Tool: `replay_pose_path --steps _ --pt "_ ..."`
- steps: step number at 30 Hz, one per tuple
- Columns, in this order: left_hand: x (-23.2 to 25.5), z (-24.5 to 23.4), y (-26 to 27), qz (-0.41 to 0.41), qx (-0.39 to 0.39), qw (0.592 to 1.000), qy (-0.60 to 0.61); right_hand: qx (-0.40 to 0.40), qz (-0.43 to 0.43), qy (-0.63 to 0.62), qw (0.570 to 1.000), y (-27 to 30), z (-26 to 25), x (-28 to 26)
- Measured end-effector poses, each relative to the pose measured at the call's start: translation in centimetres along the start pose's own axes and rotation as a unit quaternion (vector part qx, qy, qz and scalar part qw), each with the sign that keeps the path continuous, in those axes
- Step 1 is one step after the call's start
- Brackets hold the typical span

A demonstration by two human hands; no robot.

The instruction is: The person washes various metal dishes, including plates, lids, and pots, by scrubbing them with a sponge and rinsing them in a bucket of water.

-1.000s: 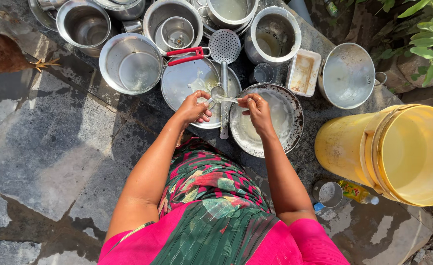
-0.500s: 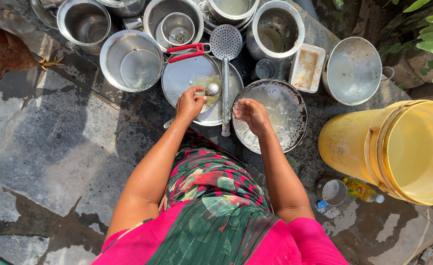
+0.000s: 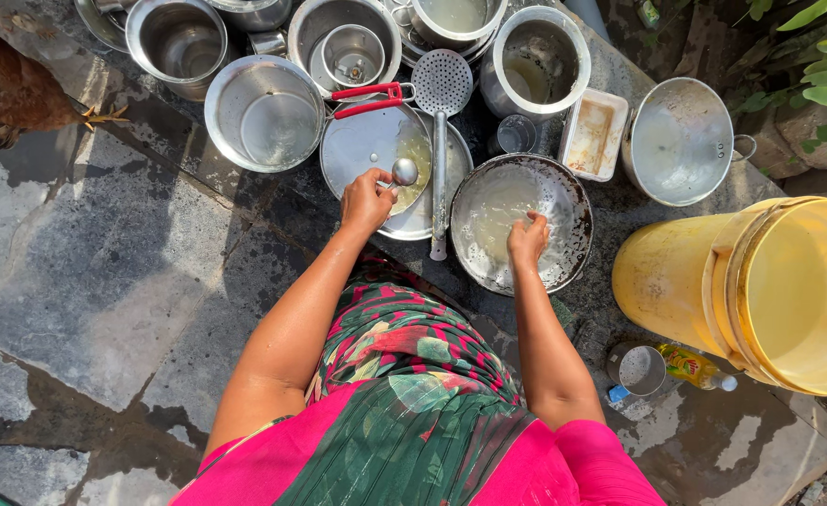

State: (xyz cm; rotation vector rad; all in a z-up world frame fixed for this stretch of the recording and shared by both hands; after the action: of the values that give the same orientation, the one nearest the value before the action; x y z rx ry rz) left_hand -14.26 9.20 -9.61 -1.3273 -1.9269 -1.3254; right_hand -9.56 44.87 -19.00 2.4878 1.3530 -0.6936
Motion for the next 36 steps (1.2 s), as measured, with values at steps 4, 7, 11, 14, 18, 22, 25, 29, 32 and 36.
replay_pose_path --steps 4,7,11,14,18,22,25,29,32,36 --pt "-3.1 1.8 -1.8 0.158 0.066 0.983 -0.065 -0.355 0.338 -0.431 0.758 0.6 2.7 -1.6" --pt "-4.4 3.0 -2.4 -0.008 -0.029 0.993 0.113 -0.452 0.181 -0.524 0.699 2.2 0.6 -9.2" --pt "-3.1 3.0 -1.8 -0.034 -0.125 0.963 0.236 -0.375 -0.200 -0.340 0.839 6.5 -4.2 -19.1" --pt "-1.5 2.4 -0.5 -0.035 -0.145 0.949 0.278 -0.237 -0.394 -0.099 0.883 8.2 -6.7 -22.7" --pt "0.3 1.5 1.4 0.037 -0.070 0.982 0.169 -0.183 -0.405 0.031 0.895 9.0 -7.5 -23.4" --pt "1.2 1.3 3.2 0.122 -0.009 0.983 0.135 -0.174 -0.398 0.035 0.900 9.7 -7.0 -23.2" --pt "0.9 1.5 3.9 0.050 -0.020 0.974 0.219 -0.152 -0.407 0.020 0.900 9.7 -7.1 -22.7" --pt "0.0 1.7 4.0 -0.026 -0.058 0.951 0.304 -0.133 -0.430 0.017 0.893 10.1 -6.6 -22.1" --pt "-1.1 2.2 3.6 -0.040 -0.046 0.960 0.274 -0.115 -0.391 0.013 0.913 10.0 -5.8 -20.9" --pt "-4.5 2.4 2.5 -0.068 -0.020 0.988 0.135 -0.150 -0.288 -0.025 0.946 7.6 -6.0 -17.7"
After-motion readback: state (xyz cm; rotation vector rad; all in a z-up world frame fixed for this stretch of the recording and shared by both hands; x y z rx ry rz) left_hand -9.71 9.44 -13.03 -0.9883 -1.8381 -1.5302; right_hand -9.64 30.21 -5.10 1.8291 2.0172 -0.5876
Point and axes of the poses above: each hand's wrist, its own y-axis away from the middle knuckle, its own z-axis out of the palm, x = y × z, the point moved 2 cm from there along -y, towards the middle knuckle, and after that the axes turned 5 degrees about z, right-handed, at the moved point
